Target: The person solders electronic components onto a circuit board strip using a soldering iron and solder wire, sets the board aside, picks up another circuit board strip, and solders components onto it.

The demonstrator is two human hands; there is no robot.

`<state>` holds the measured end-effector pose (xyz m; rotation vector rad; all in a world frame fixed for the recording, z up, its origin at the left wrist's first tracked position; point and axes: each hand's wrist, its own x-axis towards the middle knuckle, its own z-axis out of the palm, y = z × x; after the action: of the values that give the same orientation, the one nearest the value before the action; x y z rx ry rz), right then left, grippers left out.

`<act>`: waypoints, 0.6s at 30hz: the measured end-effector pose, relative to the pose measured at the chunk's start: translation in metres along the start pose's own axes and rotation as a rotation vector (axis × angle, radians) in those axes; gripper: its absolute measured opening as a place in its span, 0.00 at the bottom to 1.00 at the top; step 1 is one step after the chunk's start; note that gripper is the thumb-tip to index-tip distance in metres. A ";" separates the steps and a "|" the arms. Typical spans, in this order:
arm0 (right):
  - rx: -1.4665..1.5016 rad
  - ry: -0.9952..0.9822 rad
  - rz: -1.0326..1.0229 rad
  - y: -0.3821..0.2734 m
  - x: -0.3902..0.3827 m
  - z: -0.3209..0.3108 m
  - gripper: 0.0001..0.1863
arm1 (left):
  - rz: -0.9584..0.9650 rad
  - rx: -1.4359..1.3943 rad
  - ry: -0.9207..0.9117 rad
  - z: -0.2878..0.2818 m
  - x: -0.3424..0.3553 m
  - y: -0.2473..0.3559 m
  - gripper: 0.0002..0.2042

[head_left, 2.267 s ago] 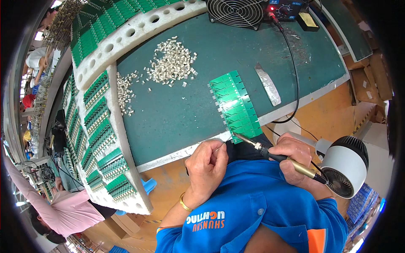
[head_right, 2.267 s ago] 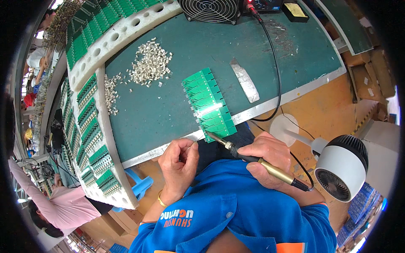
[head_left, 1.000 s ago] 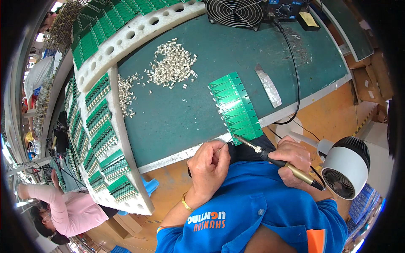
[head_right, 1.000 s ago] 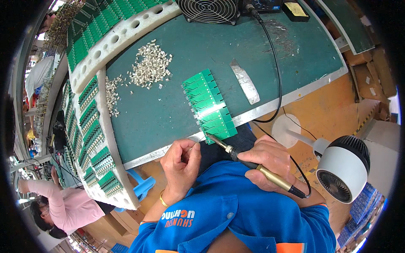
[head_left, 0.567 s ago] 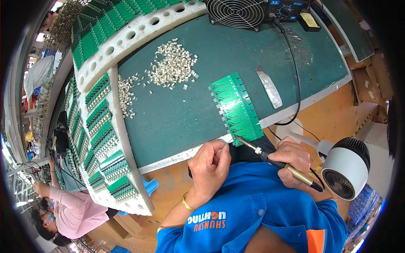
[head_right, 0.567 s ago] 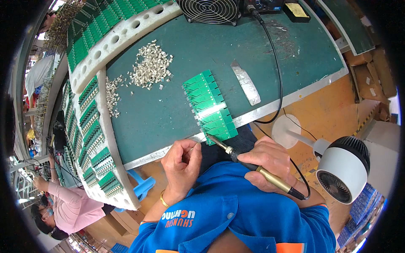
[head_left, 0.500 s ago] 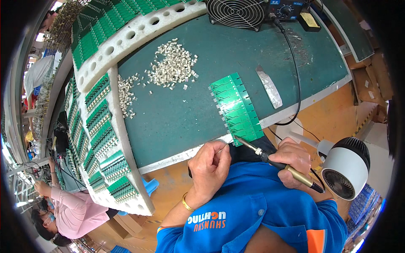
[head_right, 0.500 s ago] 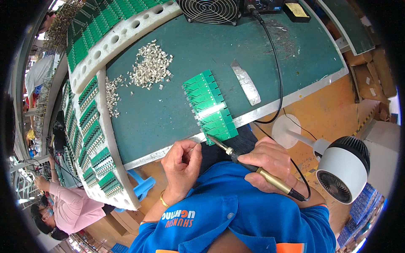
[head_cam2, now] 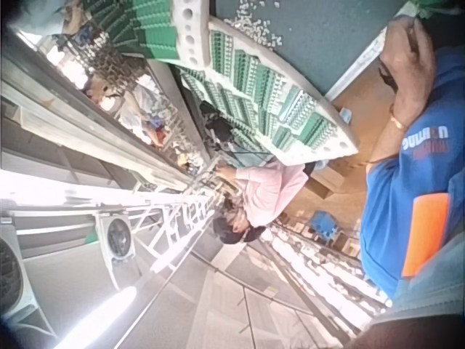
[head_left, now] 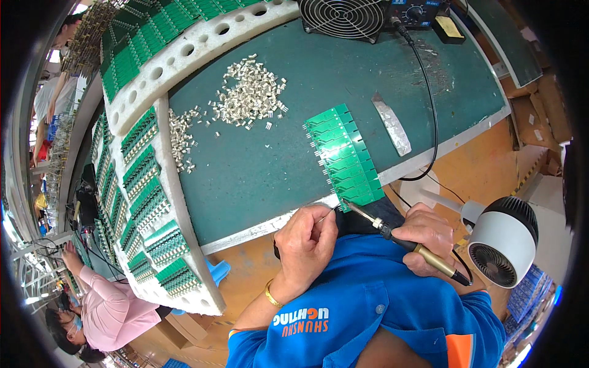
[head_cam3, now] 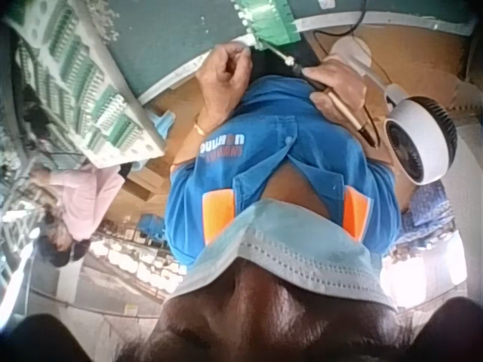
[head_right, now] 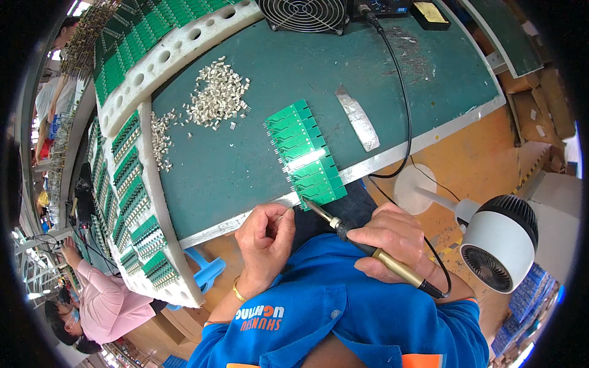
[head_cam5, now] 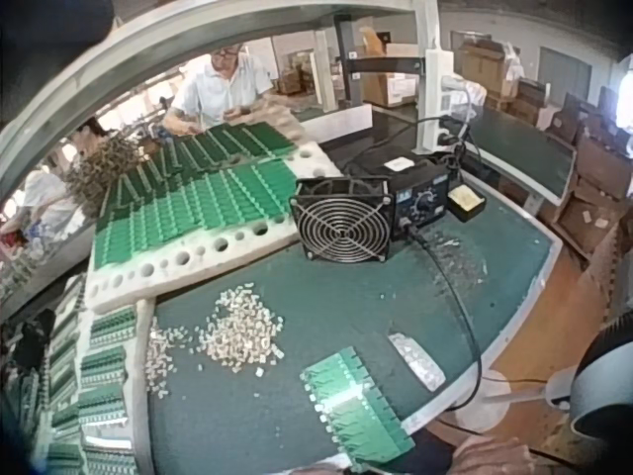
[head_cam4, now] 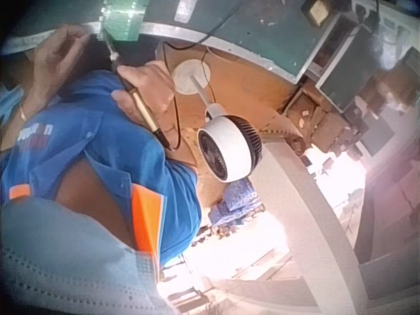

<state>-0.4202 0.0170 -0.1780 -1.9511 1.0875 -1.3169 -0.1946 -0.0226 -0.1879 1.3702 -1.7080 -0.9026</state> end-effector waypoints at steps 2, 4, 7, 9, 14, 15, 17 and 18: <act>-0.021 -0.013 0.011 -0.001 0.000 0.000 0.21 | -0.004 -0.004 -0.003 0.000 0.000 -0.001 0.04; -0.031 -0.017 0.013 -0.002 -0.001 0.000 0.22 | -0.008 -0.007 -0.006 0.001 0.000 -0.002 0.04; -0.041 -0.023 0.018 -0.003 -0.002 0.000 0.21 | 0.004 0.000 -0.005 0.000 0.000 -0.002 0.04; -0.046 -0.021 0.001 -0.003 -0.002 0.000 0.21 | 0.004 0.001 -0.007 0.000 0.000 -0.001 0.04; -0.046 -0.043 0.017 -0.004 -0.002 -0.002 0.22 | 0.008 0.014 0.004 0.002 0.001 0.000 0.04; -0.041 -0.040 0.007 -0.004 -0.002 -0.003 0.22 | 0.000 0.009 -0.003 0.002 0.001 0.000 0.04; -0.048 -0.044 0.011 -0.003 -0.002 -0.002 0.22 | 0.001 0.019 -0.001 0.002 0.002 0.000 0.04; -0.044 -0.039 -0.005 -0.003 -0.002 -0.002 0.22 | 0.009 0.014 -0.003 0.002 0.002 0.000 0.04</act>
<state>-0.4216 0.0199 -0.1755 -2.0041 1.1021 -1.2617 -0.1966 -0.0245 -0.1883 1.3702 -1.7241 -0.8900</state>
